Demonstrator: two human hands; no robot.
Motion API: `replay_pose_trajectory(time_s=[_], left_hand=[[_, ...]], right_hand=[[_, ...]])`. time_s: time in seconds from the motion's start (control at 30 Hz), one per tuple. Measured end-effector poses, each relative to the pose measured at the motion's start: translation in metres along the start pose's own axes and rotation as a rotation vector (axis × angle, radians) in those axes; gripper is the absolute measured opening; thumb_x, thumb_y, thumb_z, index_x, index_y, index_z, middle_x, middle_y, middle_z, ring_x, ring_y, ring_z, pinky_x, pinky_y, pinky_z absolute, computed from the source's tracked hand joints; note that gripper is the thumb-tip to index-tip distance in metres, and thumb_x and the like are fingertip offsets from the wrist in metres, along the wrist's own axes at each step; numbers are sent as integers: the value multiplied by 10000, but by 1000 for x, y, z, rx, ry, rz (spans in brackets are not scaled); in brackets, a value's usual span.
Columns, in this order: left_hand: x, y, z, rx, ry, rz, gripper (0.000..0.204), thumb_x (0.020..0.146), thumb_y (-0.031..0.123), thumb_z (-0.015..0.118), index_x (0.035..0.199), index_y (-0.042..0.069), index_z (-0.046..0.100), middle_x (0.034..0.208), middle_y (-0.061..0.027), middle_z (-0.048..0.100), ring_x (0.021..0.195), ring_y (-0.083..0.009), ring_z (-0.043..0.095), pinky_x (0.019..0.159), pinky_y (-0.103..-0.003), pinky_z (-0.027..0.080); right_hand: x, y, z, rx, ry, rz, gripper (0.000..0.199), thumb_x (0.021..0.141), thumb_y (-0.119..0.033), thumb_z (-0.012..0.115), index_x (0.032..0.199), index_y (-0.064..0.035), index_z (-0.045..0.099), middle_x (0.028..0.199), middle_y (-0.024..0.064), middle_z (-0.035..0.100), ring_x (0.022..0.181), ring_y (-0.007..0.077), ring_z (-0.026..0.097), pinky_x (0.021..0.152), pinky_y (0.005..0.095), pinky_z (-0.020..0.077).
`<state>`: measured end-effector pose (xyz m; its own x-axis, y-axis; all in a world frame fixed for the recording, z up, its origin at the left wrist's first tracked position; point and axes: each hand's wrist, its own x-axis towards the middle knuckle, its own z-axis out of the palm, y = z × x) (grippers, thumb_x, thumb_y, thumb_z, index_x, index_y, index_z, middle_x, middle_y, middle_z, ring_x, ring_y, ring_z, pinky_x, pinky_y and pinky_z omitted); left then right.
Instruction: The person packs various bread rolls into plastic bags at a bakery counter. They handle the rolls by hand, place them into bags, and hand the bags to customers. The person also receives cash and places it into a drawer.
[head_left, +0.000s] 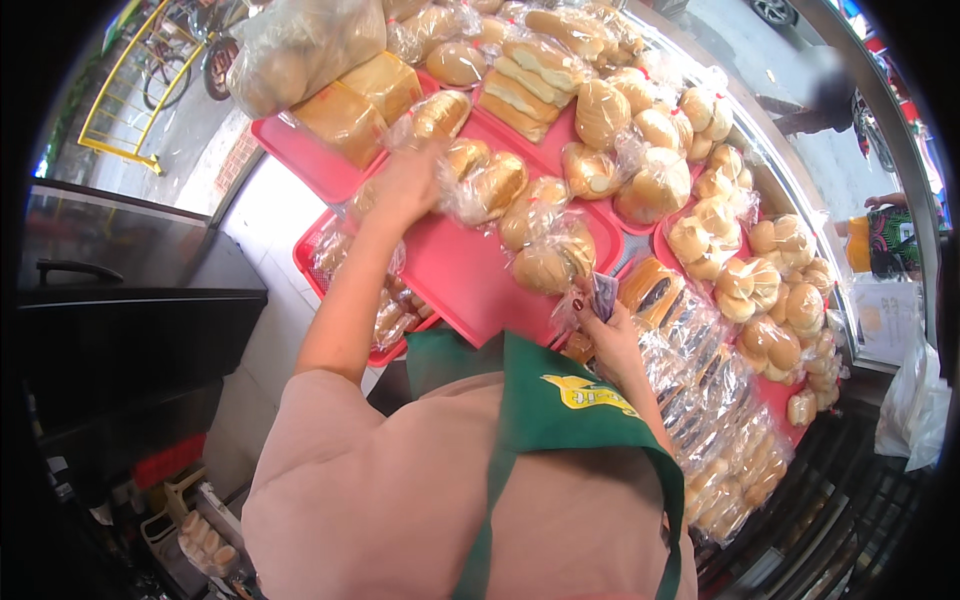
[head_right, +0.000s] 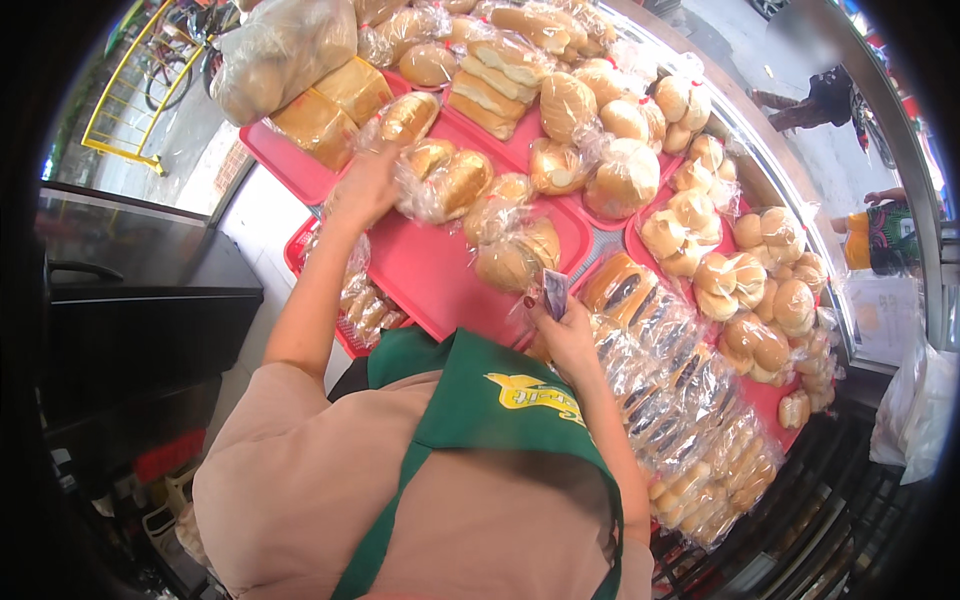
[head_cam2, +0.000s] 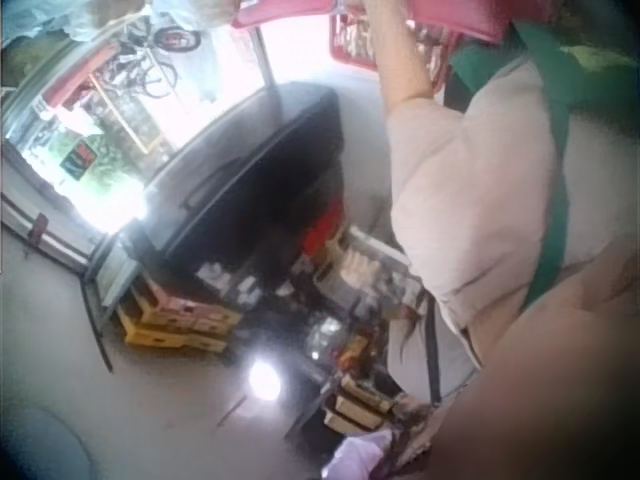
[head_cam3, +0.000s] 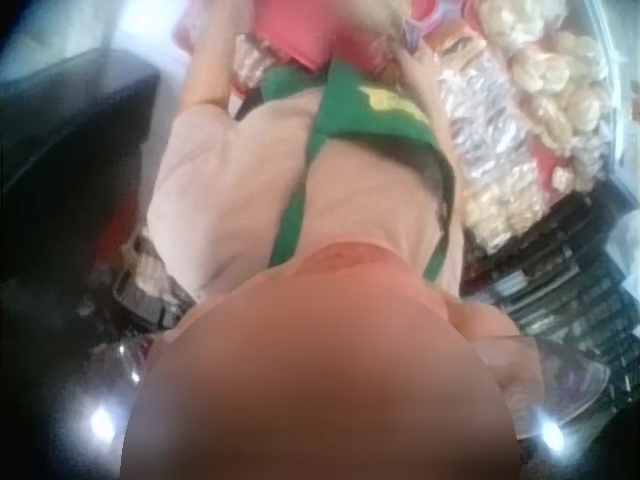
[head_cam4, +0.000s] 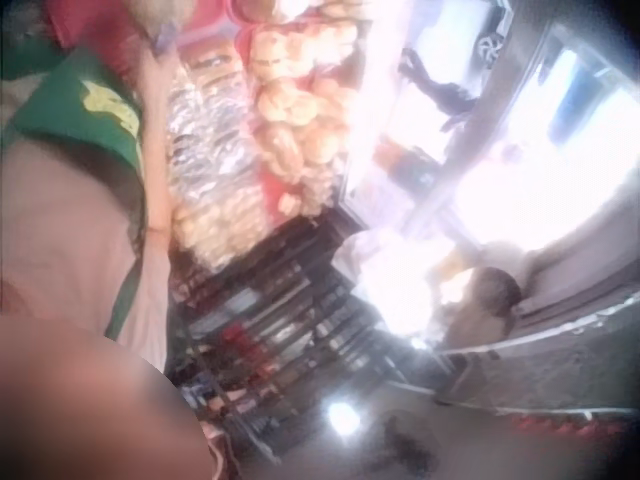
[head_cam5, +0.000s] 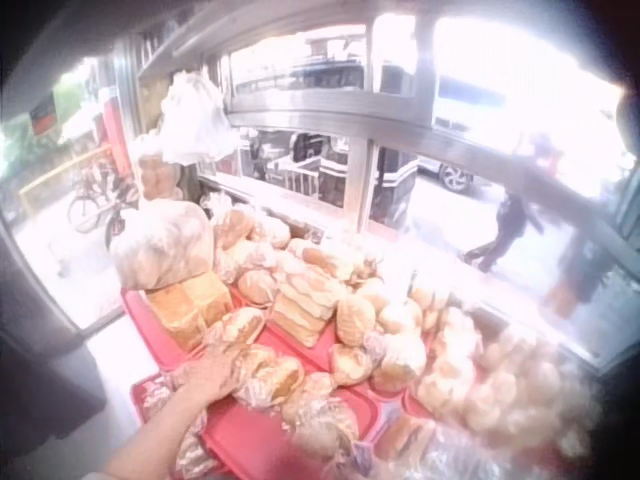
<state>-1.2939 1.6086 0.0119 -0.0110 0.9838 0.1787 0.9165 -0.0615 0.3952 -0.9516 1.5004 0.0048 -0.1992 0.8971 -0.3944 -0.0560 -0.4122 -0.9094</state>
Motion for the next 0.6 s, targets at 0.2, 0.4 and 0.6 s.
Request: replay_pose_trajectory(time_s=[0.2, 0.4, 0.6], left_hand=[[41, 46, 1, -73, -369, 339, 526, 787, 79, 567, 1314, 89, 555, 1314, -231, 552, 1139, -406, 578, 1017, -448, 444], [80, 129, 48, -358, -448, 335, 656, 735, 270, 733, 1324, 73, 521, 1219, -243, 591, 1166, -352, 577, 946, -425, 492], [76, 166, 91, 46, -295, 321, 580, 729, 272, 737, 1227, 47, 542, 1095, -280, 651, 1052, -372, 634, 877, -429, 526]], right_hand=[[13, 0, -2, 42, 121, 165, 167, 931, -106, 613, 1056, 4, 615, 830, -14, 602, 729, 68, 545, 660, 236, 452], [56, -2, 21, 102, -125, 104, 195, 938, -154, 623, 1072, -13, 603, 839, 6, 613, 720, 94, 571, 621, 258, 478], [50, -6, 1, 300, -75, 226, 254, 957, -208, 607, 1129, -25, 571, 1039, 80, 629, 874, 191, 644, 709, 371, 587]])
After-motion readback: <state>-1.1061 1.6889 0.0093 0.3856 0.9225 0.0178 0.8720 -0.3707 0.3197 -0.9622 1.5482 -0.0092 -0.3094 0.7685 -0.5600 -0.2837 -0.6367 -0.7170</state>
